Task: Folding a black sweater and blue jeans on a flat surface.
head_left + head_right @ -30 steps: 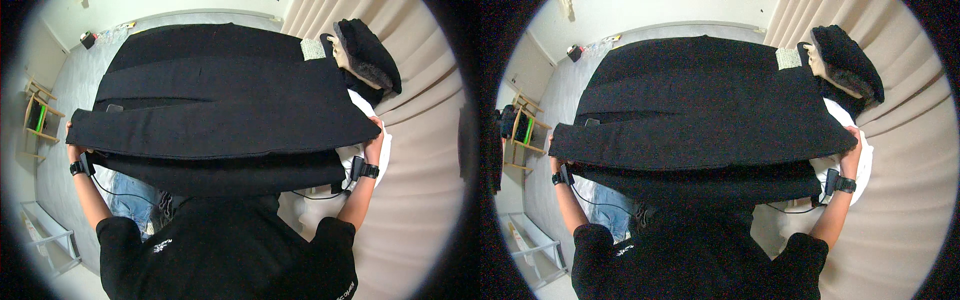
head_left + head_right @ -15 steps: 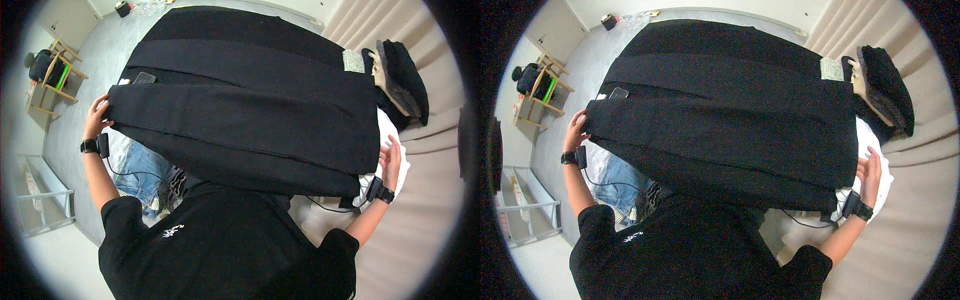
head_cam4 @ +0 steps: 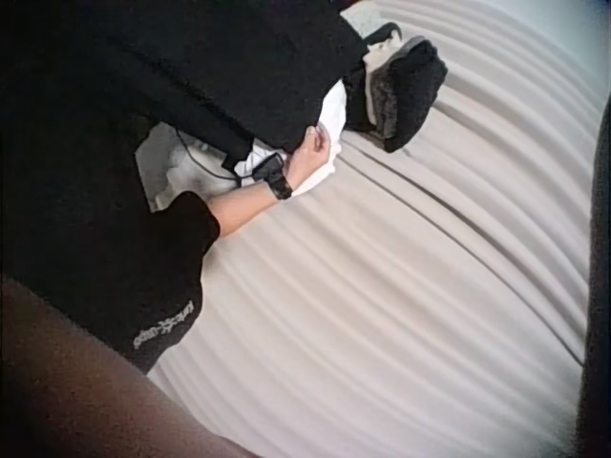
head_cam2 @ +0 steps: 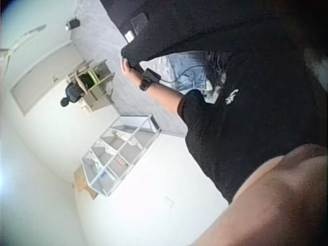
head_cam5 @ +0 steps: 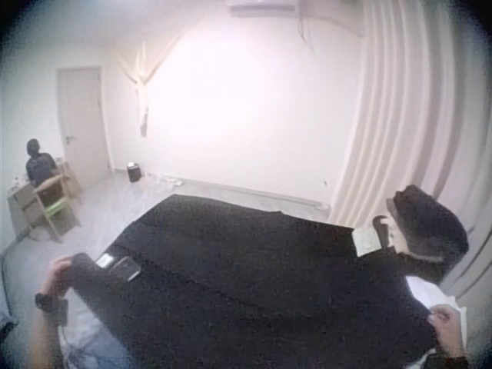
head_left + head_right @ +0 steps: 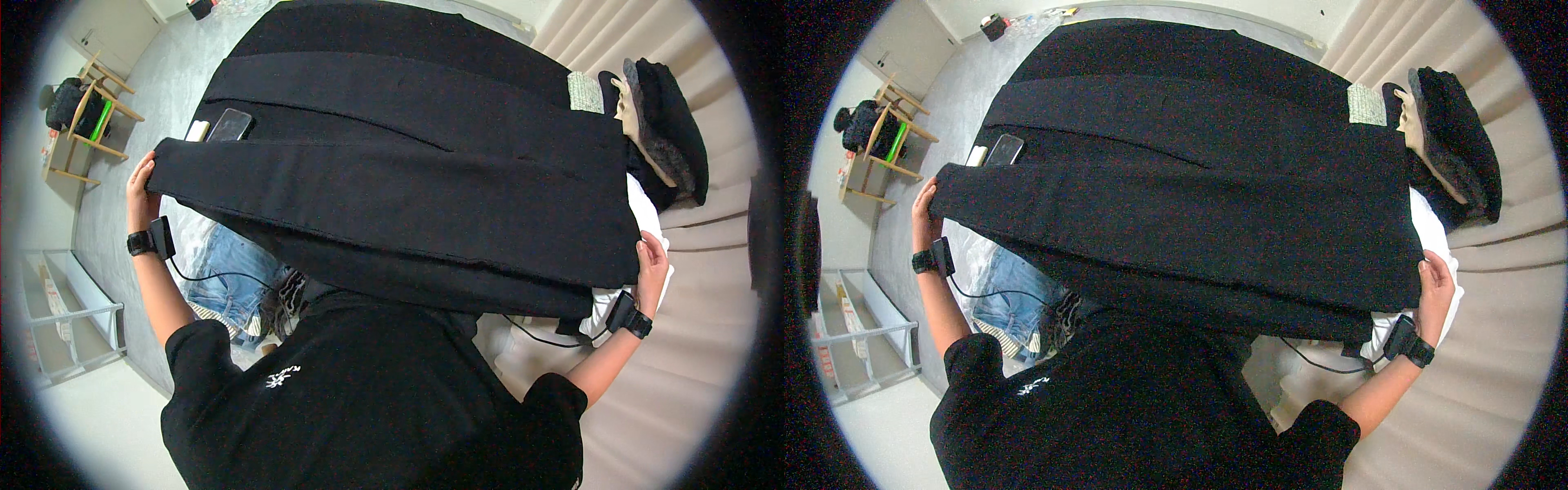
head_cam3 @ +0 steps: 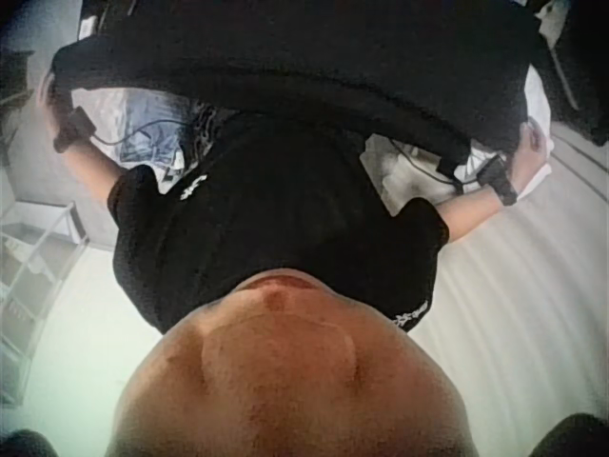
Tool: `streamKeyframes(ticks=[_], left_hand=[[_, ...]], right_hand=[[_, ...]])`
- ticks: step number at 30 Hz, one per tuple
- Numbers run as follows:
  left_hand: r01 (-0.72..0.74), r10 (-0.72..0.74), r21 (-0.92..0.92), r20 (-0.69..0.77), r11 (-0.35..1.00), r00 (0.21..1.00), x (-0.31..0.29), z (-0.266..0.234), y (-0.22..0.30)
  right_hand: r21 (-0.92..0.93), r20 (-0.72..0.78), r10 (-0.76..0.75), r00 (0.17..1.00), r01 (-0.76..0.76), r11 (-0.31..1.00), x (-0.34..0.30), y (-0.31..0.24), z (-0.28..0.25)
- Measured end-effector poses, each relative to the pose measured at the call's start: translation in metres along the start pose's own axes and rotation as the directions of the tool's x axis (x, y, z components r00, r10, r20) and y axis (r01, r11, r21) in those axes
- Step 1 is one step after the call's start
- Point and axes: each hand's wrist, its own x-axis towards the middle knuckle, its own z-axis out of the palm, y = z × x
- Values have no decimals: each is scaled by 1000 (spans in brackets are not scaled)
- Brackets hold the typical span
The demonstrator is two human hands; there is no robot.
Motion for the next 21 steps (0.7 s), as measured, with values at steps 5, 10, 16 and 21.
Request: streamKeyframes(ticks=[5,10,16,21], left_hand=[[53,-77,302,69,952,995,-6,-7,-7],[-141,127,792,81,594,989,2,-16,4],[-380,266,636,271,672,925,-16,104,80],[-118,156,-113,453,987,878,-38,240,84]], right_hand=[[-186,75,32,997,-18,982,-6,-12,5],[-287,80,83,993,-57,956,-5,-24,8],[-200,61,-190,980,199,959,-7,-95,24],[284,107,-361,927,319,904,-10,-167,96]])
